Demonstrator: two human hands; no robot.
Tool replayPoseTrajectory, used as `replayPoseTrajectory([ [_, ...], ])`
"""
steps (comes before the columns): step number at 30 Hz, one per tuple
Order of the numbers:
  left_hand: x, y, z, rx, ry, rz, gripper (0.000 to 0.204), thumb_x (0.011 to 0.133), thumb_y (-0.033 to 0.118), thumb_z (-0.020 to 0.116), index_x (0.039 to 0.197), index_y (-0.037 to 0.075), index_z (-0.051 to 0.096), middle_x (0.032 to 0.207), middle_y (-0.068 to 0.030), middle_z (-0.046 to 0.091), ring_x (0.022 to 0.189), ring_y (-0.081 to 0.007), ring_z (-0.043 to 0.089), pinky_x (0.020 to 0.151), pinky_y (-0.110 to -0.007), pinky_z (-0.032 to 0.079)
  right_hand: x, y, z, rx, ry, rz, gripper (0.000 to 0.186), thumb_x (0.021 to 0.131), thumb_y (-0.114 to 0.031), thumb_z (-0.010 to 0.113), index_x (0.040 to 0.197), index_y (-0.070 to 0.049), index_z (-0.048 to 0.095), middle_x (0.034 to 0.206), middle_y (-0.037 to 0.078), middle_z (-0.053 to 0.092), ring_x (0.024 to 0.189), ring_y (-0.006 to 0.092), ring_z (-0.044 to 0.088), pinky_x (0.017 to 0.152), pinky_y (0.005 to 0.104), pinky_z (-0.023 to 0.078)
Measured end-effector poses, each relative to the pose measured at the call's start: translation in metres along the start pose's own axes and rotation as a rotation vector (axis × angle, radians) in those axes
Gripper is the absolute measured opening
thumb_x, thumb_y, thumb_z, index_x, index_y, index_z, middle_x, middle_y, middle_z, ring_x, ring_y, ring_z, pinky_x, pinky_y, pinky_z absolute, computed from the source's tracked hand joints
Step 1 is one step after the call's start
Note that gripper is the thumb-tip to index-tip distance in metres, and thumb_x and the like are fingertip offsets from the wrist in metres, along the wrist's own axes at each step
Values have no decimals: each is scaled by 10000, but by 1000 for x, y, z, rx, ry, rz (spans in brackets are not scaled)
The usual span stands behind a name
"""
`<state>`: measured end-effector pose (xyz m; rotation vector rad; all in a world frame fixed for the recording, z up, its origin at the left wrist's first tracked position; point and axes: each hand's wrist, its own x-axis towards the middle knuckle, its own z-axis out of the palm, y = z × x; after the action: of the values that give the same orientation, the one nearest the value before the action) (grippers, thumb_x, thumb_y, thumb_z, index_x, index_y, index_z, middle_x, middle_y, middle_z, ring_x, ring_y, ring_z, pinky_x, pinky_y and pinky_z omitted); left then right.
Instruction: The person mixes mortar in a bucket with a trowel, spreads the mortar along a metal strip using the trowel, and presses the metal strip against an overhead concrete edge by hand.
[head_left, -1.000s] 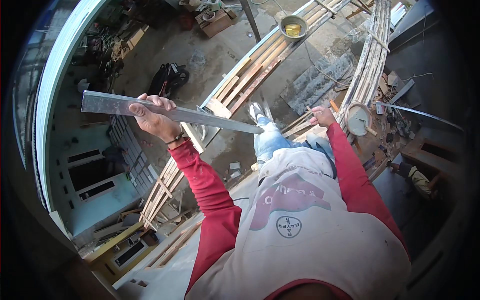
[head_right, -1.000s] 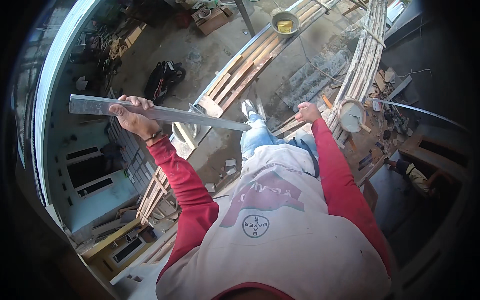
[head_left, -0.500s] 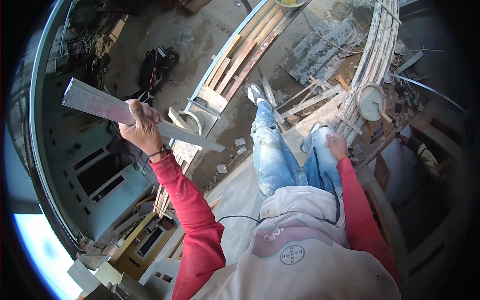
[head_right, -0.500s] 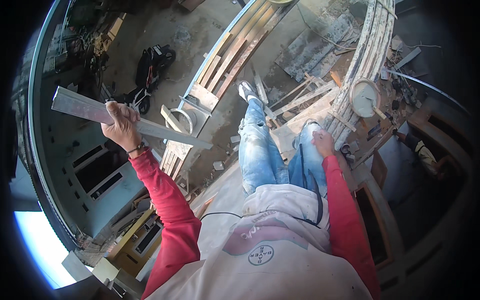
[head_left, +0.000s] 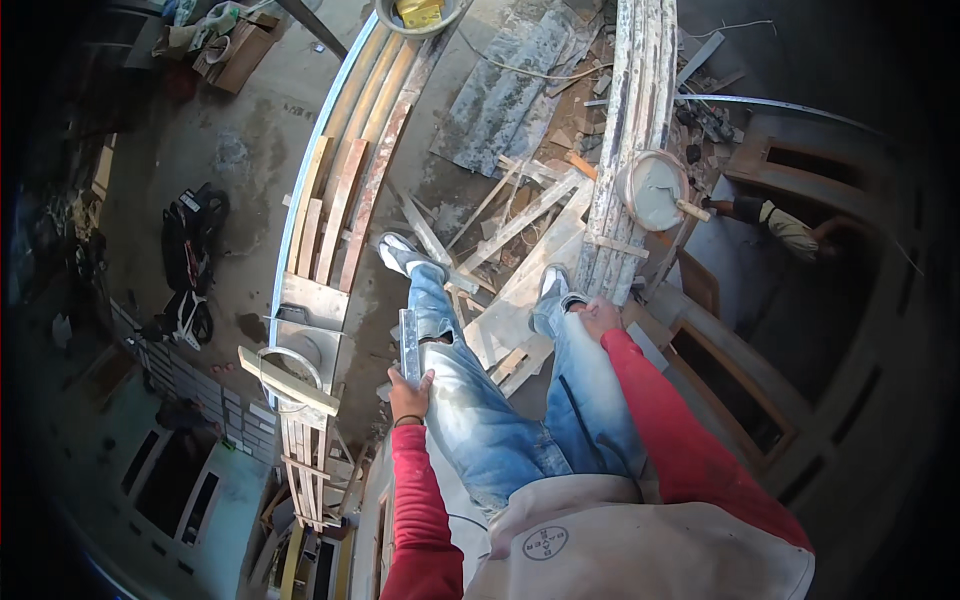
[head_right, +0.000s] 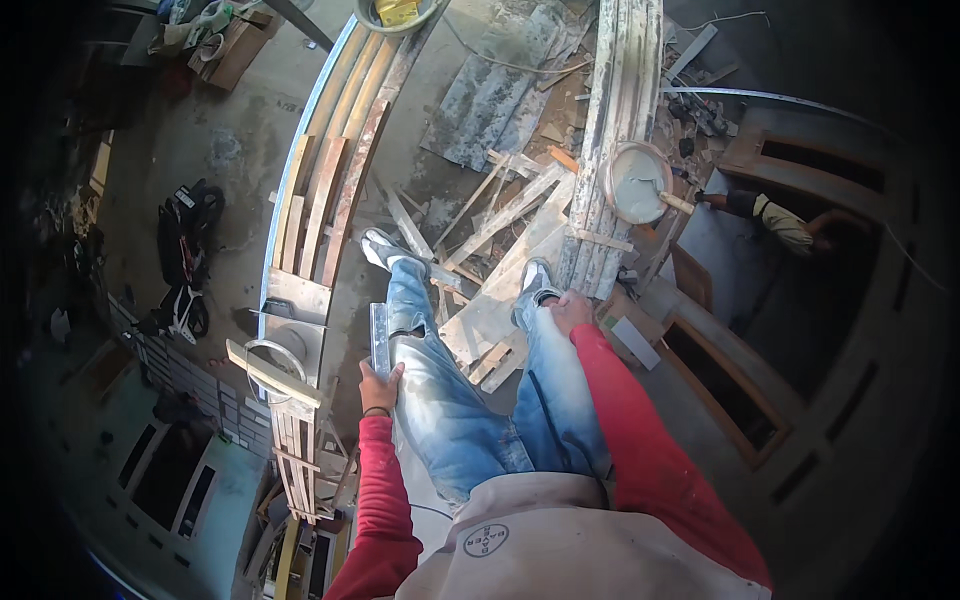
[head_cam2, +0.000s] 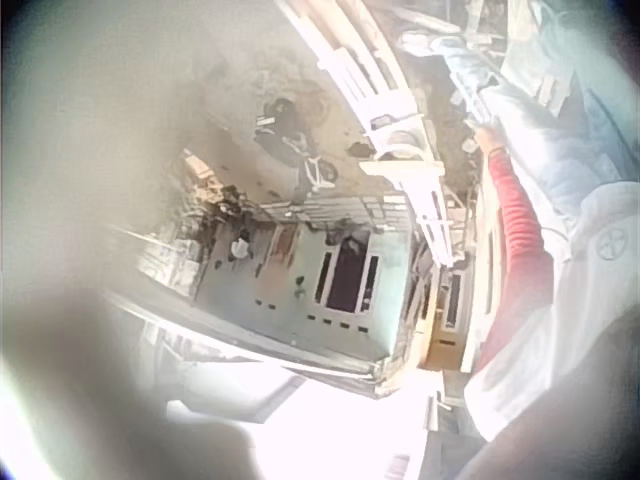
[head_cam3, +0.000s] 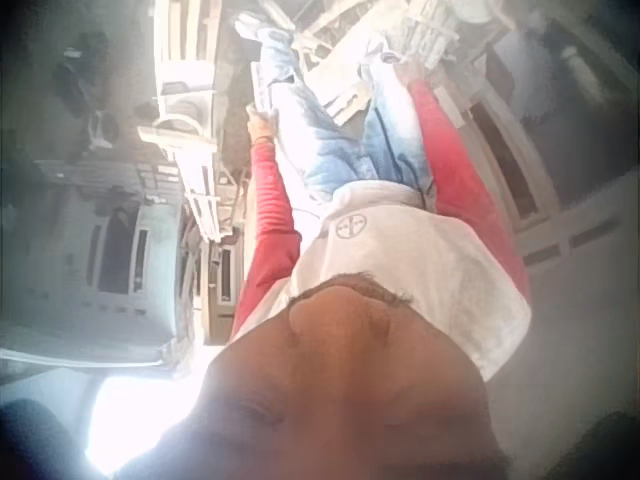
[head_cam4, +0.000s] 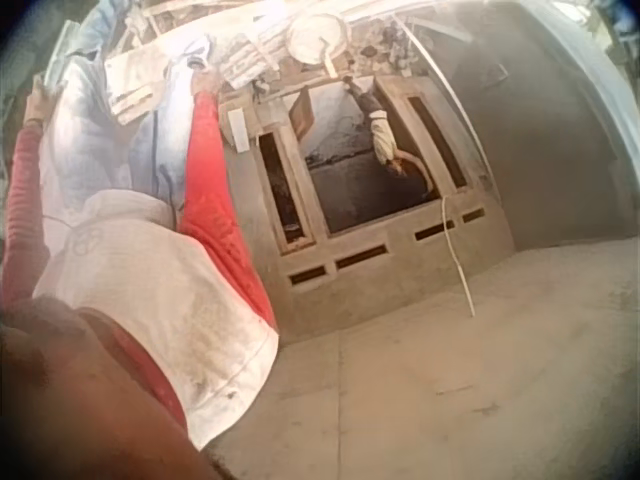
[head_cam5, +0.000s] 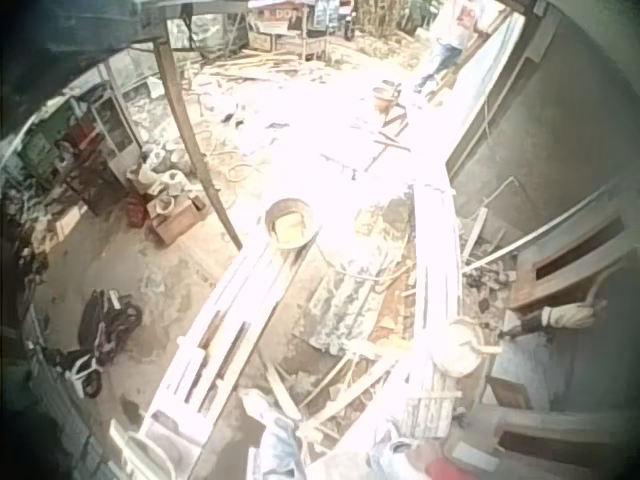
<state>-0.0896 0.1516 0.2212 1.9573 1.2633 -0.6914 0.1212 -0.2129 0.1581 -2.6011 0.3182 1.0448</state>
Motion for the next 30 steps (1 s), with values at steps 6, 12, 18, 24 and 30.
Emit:
replayPoseTrajectory([
  [6, 38, 67, -32, -54, -164, 148, 577, 866, 477, 636, 1156, 19, 438, 902, -252, 663, 840, -448, 644, 712, -471, 498, 20, -28, 46, -61, 58, -273, 193, 834, -188, 647, 941, -27, 643, 949, 146, 650, 940, 296, 612, 815, 399, 489],
  [12, 50, 173, -13, 25, -314, 407, 464, 941, 447, 539, 1058, 4, 468, 715, -283, 596, 740, -495, 589, 607, -514, 445, -17, -180, 4, 1202, -285, -32, 394, 991, -359, 476, 1171, -16, 547, 1102, 125, 645, 973, 197, 645, 814, 320, 517],
  [18, 15, 233, 7, -2, -405, 481, 446, 950, 439, 533, 978, -3, 478, 578, -210, 544, 559, -421, 576, 504, -456, 422, -13, -215, -29, 1757, -148, 32, 499, 972, -467, 467, 1149, -3, 503, 1037, 171, 641, 847, 255, 673, 743, 366, 564],
  [24, 11, 250, 31, -47, -506, 317, 439, 977, 445, 474, 991, 6, 470, 607, -186, 560, 536, -335, 595, 507, -421, 433, 7, -166, -39, 1609, -250, 14, 529, 959, -496, 485, 1107, 7, 551, 942, 130, 663, 760, 212, 673, 700, 310, 551],
  [30, 103, 277, 73, 224, -396, 485, 386, 989, 416, 438, 1065, 42, 492, 754, -257, 628, 732, -473, 608, 600, -519, 439, 125, 4, -19, 650, 337, -12, 248, 859, -233, 638, 1008, -36, 613, 987, 157, 662, 958, 321, 615, 857, 410, 472],
])
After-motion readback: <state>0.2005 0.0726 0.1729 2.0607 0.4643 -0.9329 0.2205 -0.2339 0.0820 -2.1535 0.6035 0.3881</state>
